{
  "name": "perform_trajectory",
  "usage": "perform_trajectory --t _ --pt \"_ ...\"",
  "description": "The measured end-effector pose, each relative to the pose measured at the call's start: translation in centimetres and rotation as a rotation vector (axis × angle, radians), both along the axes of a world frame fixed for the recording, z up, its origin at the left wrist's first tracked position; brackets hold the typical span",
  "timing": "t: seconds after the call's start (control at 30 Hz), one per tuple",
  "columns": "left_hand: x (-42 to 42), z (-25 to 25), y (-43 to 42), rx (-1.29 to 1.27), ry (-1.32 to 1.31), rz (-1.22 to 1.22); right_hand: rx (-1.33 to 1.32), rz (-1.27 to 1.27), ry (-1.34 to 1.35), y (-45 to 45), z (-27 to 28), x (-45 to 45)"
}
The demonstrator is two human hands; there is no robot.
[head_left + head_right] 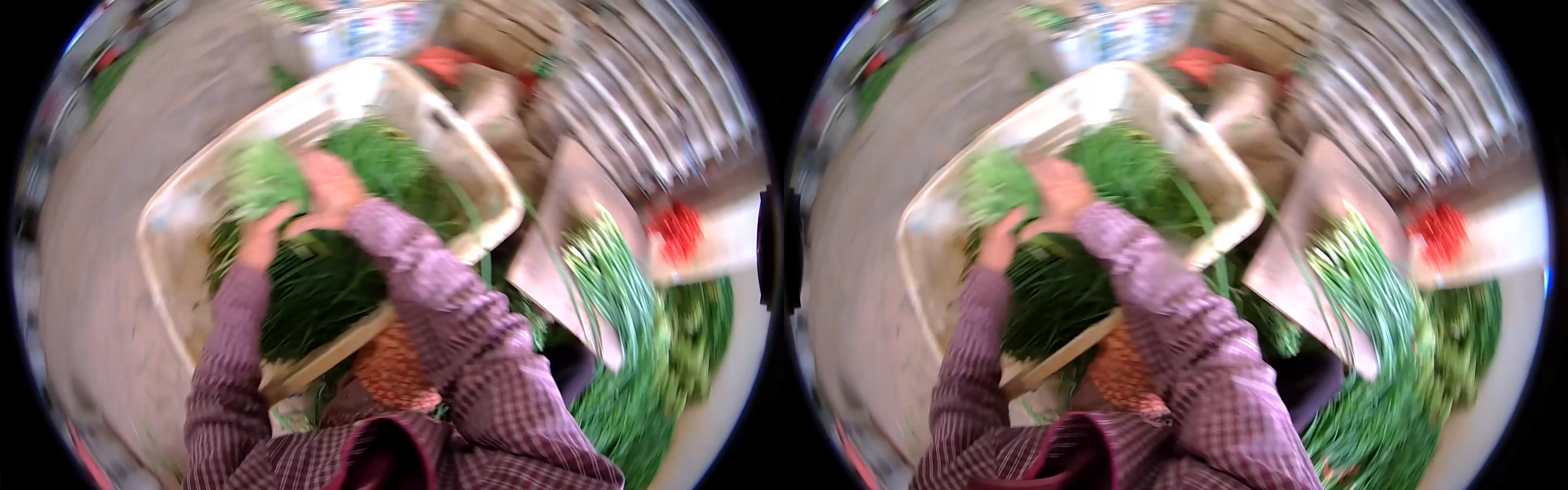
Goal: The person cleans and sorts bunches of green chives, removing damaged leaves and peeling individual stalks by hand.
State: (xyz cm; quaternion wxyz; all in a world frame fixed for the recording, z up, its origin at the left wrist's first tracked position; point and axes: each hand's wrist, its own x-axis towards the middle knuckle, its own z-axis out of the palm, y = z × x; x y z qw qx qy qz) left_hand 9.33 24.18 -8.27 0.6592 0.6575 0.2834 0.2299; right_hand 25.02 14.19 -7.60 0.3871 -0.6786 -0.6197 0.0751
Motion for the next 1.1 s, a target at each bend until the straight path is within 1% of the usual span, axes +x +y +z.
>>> perform_trajectory --t 0.03,0.07,0.1,0.13,0.17,0.2,0.27,0.33,0.37,0.4,0.43,0.47,0.53,0.57,0.6,0.67,0.73,0.77,0.8,0.83,0.87,0.93,0.97,1.0,1.1 --pt "1.1 2.7 -1.3 -0.136 0.018 -0.040 0.154 0.003 -0.011 0.7 -1.0 0.3" --pt "2.2 4.2 -2.2 -0.197 -0.015 -0.077 0.117 0.172 0.525 0.9 -1.4 0.5" --pt "3.0 5.2 -2.7 -0.172 -0.075 -0.089 0.119 0.255 1.078 1.2 -1.6 0.8" --pt "4.1 3.5 -1.8 -0.186 -0.119 -0.121 0.076 0.366 1.850 0.9 -1.5 0.9" --pt "5.1 2.5 -1.7 -0.067 -0.116 -0.110 0.055 0.239 1.911 0.2 -0.9 1.0" --pt "6.0 3.5 -2.2 -0.086 -0.204 -0.178 0.236 0.199 1.888 0.4 -1.0 0.7" --pt "8.0 4.3 -1.7 0.166 -0.191 -0.201 0.352 0.115 1.930 0.1 -0.7 1.5" --pt "10.0 7.2 -1.7 0.378 -0.214 -0.312 0.612 0.684 2.242 -0.5 -0.8 3.9" --pt "10.5 9.3 -2.2 0.338 -0.223 -0.367 0.622 0.318 1.809 -1.5 1.0 3.9" --pt "11.0 11.5 -2.8 0.292 -0.293 -0.386 0.606 -0.009 1.354 -2.5 3.9 3.7" --pt "11.4 13.6 -3.4 0.246 -0.361 -0.407 0.658 -0.048 1.262 -3.5 5.8 4.0" --pt "11.9 15.0 -3.1 0.411 -0.438 -0.411 0.708 -0.093 1.168 -4.5 7.6 4.3" --pt "10.7 18.7 -4.3 0.326 -0.450 -0.360 0.752 -0.218 1.008 -6.8 11.7 4.5" --pt "10.1 19.1 -4.4 0.385 -0.452 -0.331 0.838 -0.172 1.151 -7.7 12.8 4.2" --pt "9.4 19.4 -4.7 0.390 -0.472 -0.355 0.826 -0.155 1.220 -8.5 13.9 4.0" --pt "7.7 20.1 -5.6 0.594 -0.353 -0.407 1.032 -0.038 1.412 -10.2 16.2 2.2" --pt "5.7 21.4 -7.4 0.611 -0.200 -0.515 1.044 0.085 1.552 -11.8 15.6 1.9" --pt "4.5 21.9 -8.1 0.687 -0.131 -0.596 1.073 0.080 1.558 -12.5 14.9 1.2" --pt "3.5 22.3 -8.0 0.710 -0.044 -0.727 1.099 0.067 1.574 -13.5 14.9 0.2" --pt "2.6 22.9 -8.3 0.537 -0.022 -0.809 1.052 0.162 1.609 -15.1 14.8 -0.8" --pt "1.8 23.8 -8.9 0.354 0.010 -0.884 1.030 0.190 1.605 -16.3 13.9 -1.4" --pt "1.5 24.3 -8.8 0.213 0.114 -1.007 0.908 0.279 1.701 -19.1 13.2 -3.2" --pt "1.2 24.4 -9.6 0.114 0.202 -0.977 0.899 0.337 1.678 -20.1 12.4 -4.1" --pt "-0.3 21.5 -10.0 0.144 0.184 -0.973 0.838 0.524 1.747 -20.9 10.7 -5.0" --pt "-2.8 14.6 -10.7 -0.387 0.239 -0.851 0.839 0.476 1.698 -23.4 10.9 -8.1"
